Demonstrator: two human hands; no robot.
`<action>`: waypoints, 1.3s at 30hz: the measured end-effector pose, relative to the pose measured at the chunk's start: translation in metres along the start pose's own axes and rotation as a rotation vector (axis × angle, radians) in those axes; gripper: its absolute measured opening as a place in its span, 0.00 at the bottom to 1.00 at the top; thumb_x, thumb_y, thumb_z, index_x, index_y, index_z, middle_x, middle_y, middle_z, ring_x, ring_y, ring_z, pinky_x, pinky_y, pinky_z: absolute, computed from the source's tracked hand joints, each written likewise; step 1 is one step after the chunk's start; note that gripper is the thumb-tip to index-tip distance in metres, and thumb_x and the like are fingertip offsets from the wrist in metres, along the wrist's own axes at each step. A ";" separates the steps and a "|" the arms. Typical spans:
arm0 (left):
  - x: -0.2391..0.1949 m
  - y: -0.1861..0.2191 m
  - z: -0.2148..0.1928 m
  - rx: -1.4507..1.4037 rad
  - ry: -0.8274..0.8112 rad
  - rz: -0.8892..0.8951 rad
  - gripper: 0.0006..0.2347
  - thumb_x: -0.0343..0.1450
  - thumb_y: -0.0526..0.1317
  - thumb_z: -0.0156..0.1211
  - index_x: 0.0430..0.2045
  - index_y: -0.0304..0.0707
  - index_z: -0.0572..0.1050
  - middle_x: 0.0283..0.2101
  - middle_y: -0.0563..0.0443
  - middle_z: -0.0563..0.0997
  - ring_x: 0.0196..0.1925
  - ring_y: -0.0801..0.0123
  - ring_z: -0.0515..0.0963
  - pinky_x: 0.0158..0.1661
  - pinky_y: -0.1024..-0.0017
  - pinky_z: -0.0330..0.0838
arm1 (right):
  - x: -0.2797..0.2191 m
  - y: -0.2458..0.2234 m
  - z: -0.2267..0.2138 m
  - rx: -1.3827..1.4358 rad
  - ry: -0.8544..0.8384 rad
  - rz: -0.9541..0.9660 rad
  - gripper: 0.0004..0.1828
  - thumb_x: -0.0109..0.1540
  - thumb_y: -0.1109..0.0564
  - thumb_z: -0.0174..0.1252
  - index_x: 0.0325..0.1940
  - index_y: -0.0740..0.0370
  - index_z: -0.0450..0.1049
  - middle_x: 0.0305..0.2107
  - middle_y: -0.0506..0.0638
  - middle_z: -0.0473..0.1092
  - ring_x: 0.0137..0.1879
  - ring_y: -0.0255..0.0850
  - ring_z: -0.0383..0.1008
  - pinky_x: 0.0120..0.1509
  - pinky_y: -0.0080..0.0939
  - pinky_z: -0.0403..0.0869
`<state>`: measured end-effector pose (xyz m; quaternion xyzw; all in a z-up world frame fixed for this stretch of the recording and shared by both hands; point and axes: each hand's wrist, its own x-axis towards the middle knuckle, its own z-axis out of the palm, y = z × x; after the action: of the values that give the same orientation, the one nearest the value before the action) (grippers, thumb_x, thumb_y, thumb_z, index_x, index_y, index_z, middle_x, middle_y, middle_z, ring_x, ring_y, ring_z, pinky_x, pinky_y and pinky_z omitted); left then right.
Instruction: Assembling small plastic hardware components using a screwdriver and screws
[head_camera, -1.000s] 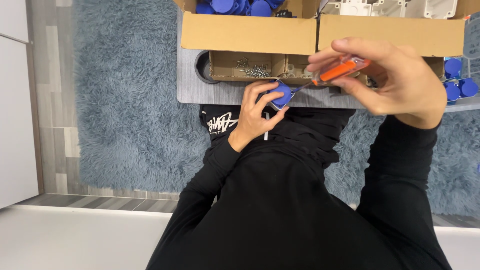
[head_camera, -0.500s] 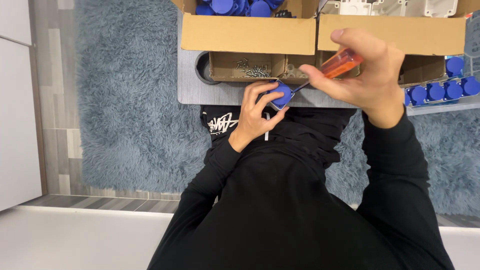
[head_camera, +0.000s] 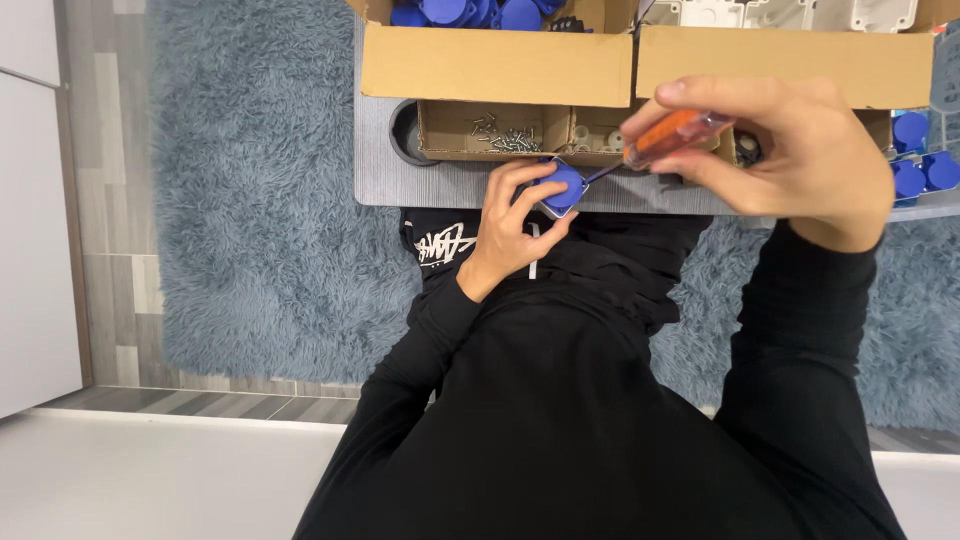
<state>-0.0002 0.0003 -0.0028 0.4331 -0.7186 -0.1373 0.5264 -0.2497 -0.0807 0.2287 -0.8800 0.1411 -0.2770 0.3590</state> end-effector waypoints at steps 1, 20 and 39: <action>-0.001 -0.001 0.001 0.006 0.000 0.000 0.17 0.72 0.41 0.80 0.53 0.47 0.79 0.61 0.50 0.78 0.62 0.48 0.78 0.66 0.55 0.76 | 0.001 -0.004 0.003 -0.097 0.079 0.018 0.30 0.72 0.70 0.67 0.75 0.72 0.62 0.55 0.74 0.79 0.62 0.61 0.87 0.68 0.49 0.86; 0.002 0.001 -0.001 -0.005 0.003 0.004 0.16 0.72 0.40 0.80 0.52 0.45 0.79 0.60 0.49 0.78 0.62 0.48 0.79 0.65 0.55 0.76 | 0.001 0.025 0.016 -0.408 0.200 -0.087 0.29 0.75 0.65 0.77 0.71 0.71 0.65 0.53 0.72 0.73 0.59 0.59 0.73 0.62 0.55 0.75; 0.002 0.000 0.000 0.001 -0.001 0.004 0.17 0.72 0.40 0.80 0.52 0.45 0.79 0.60 0.49 0.78 0.62 0.49 0.79 0.65 0.55 0.76 | -0.018 0.044 0.035 -0.506 0.320 -0.040 0.33 0.73 0.62 0.89 0.66 0.77 0.70 0.47 0.64 0.77 0.46 0.55 0.80 0.48 0.49 0.76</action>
<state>0.0000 -0.0010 -0.0018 0.4319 -0.7196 -0.1362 0.5264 -0.2455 -0.0842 0.1695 -0.8894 0.2430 -0.3752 0.0959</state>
